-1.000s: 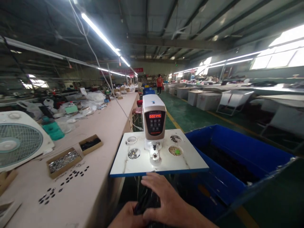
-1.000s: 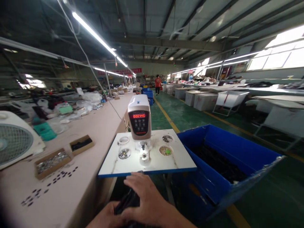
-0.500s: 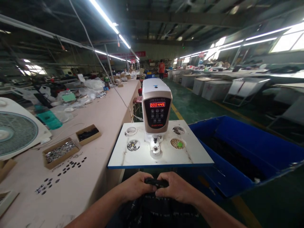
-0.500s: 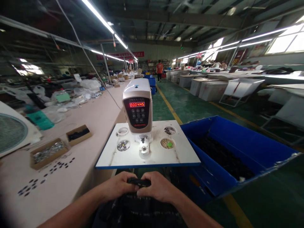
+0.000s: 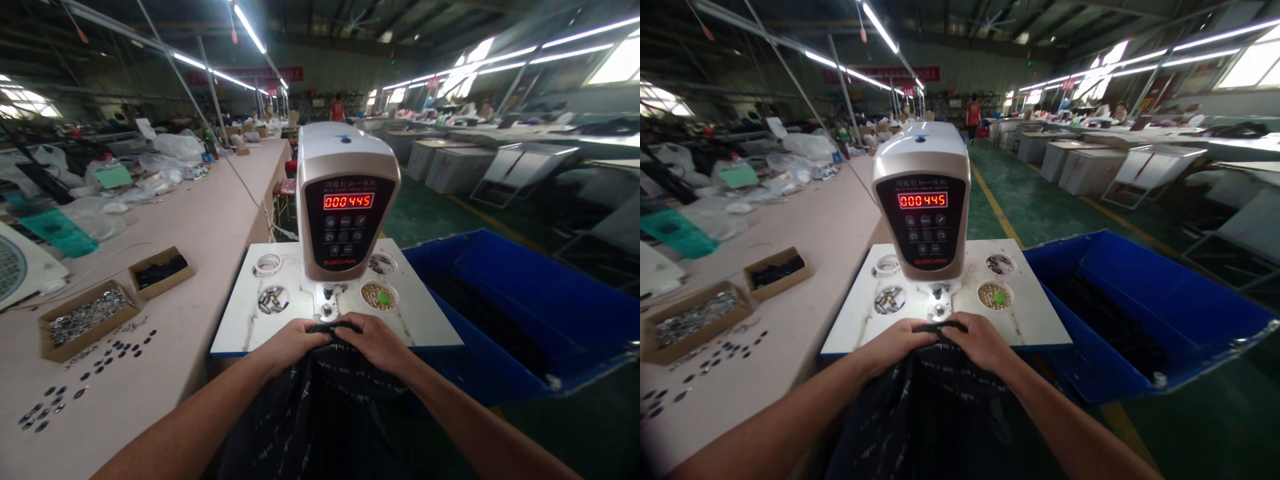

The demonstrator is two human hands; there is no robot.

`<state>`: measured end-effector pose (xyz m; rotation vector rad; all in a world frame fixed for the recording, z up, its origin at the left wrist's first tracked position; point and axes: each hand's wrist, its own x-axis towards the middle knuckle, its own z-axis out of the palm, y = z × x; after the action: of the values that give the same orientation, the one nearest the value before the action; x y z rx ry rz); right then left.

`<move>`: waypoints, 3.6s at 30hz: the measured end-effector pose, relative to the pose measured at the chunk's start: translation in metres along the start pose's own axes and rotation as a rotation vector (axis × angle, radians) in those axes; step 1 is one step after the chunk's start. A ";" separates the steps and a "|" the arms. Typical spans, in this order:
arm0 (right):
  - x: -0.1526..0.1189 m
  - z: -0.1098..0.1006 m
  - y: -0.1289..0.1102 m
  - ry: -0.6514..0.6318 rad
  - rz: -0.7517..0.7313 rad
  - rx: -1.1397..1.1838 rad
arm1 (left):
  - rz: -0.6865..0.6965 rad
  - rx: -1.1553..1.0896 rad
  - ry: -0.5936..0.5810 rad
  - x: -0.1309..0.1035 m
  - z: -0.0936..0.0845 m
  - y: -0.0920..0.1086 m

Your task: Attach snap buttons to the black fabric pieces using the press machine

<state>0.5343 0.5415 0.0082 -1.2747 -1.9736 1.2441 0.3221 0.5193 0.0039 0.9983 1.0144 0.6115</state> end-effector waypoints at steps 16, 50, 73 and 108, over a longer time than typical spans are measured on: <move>0.058 0.000 0.010 0.278 0.004 -0.276 | 0.104 0.240 0.230 0.054 -0.023 0.016; 0.057 0.019 0.036 0.301 -0.024 -0.680 | 0.361 0.617 0.298 0.058 -0.043 -0.001; 0.059 0.014 0.039 0.243 -0.050 -0.765 | 0.374 0.744 0.408 0.054 -0.035 -0.013; 0.035 0.027 0.032 0.482 -0.228 -0.234 | 0.311 0.378 0.441 0.030 -0.023 -0.016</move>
<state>0.5121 0.5652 -0.0355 -1.2670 -1.8696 0.5434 0.3144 0.5452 -0.0269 1.4067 1.4096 0.9469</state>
